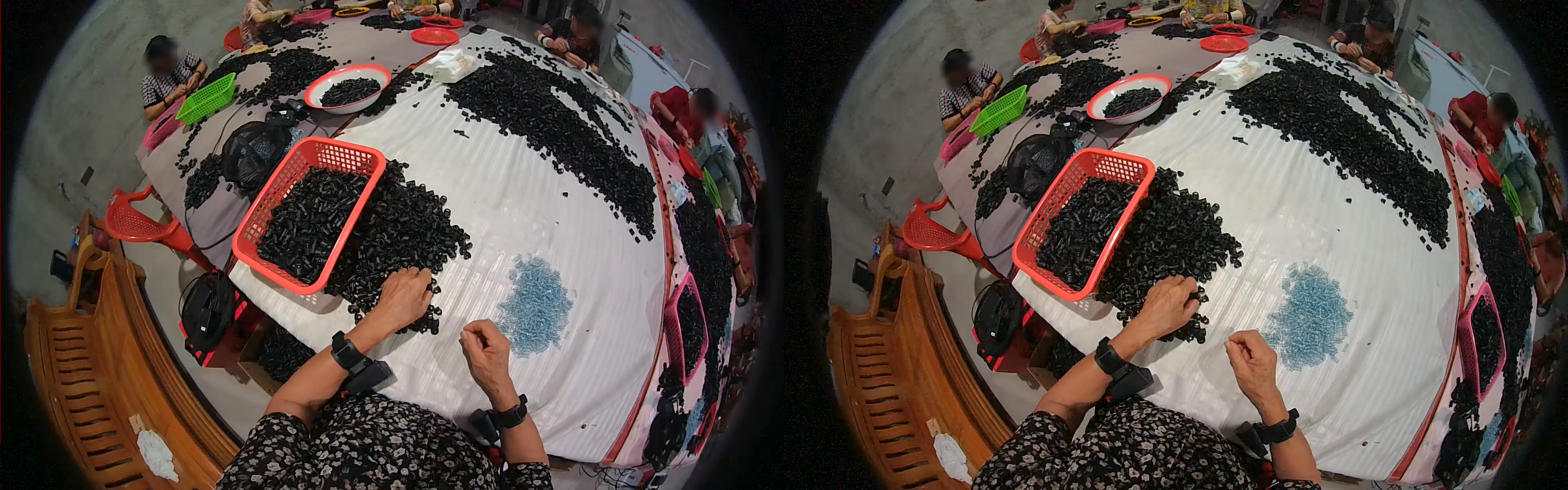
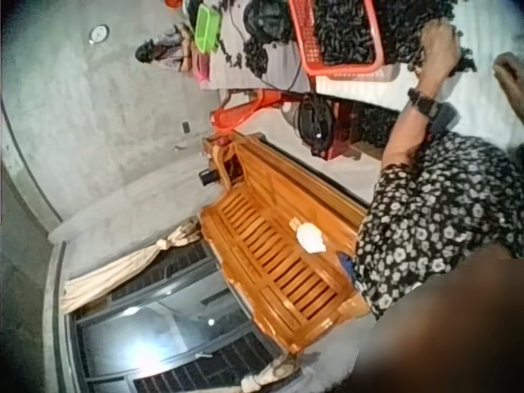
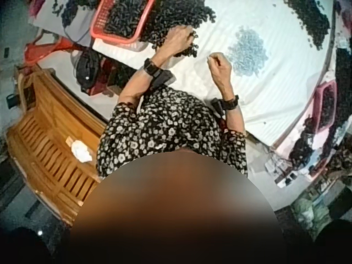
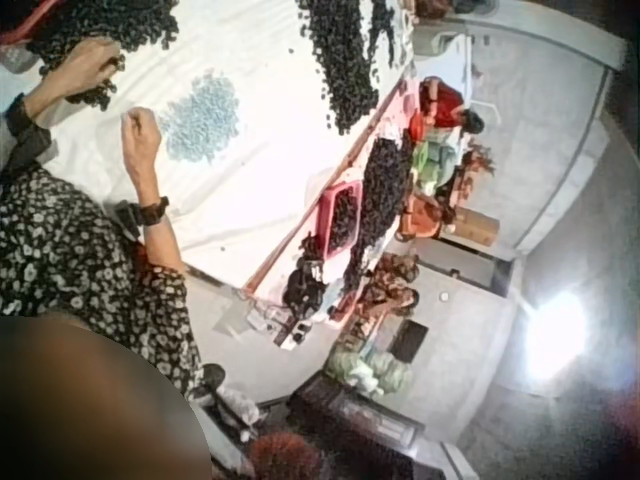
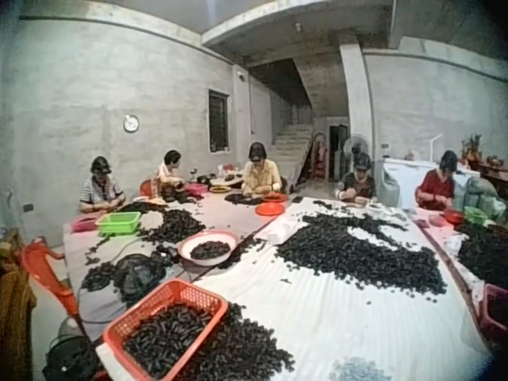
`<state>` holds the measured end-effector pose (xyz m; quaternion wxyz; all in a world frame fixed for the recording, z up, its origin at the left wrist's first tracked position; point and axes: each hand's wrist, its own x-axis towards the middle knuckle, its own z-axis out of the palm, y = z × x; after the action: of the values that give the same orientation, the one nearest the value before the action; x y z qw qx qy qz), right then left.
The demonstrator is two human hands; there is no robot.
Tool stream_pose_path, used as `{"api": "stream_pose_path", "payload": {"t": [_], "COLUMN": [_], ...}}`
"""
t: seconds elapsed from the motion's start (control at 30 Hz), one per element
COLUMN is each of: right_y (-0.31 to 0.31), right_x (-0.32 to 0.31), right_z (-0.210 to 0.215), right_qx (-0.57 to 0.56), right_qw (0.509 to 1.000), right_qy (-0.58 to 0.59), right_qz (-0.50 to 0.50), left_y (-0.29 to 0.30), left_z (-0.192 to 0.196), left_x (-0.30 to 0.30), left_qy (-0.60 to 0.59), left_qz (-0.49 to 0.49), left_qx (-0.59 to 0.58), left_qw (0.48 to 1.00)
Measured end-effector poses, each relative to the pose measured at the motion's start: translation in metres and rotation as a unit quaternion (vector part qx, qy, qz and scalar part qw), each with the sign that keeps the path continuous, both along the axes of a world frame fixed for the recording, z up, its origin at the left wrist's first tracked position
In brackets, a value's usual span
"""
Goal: Sorting small black plastic shoe components on a large work table.
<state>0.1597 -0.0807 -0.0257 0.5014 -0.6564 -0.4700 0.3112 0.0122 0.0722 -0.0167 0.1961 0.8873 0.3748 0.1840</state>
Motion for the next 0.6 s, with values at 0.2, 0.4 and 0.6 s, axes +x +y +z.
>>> {"api": "stream_pose_path", "payload": {"t": [0.2,0.4,0.6], "right_y": [0.0,0.002,0.013], "right_x": [0.002,0.008,-0.007], "right_z": [0.009,0.026,0.066], "right_qx": [0.064,0.081,0.064], "right_qw": [0.996,0.995,0.965], "right_qy": [-0.053,-0.049,0.254], "right_qz": [-0.016,-0.027,0.027], "left_y": [-0.004,-0.019,-0.047], "left_z": [-0.004,0.022,0.041], "left_x": [-0.006,-0.023,-0.029], "left_qy": [-0.176,-0.291,-0.364], "left_qz": [0.002,-0.029,-0.051], "left_qx": [-0.039,-0.296,-0.488], "left_qw": [0.984,0.909,0.792]}}
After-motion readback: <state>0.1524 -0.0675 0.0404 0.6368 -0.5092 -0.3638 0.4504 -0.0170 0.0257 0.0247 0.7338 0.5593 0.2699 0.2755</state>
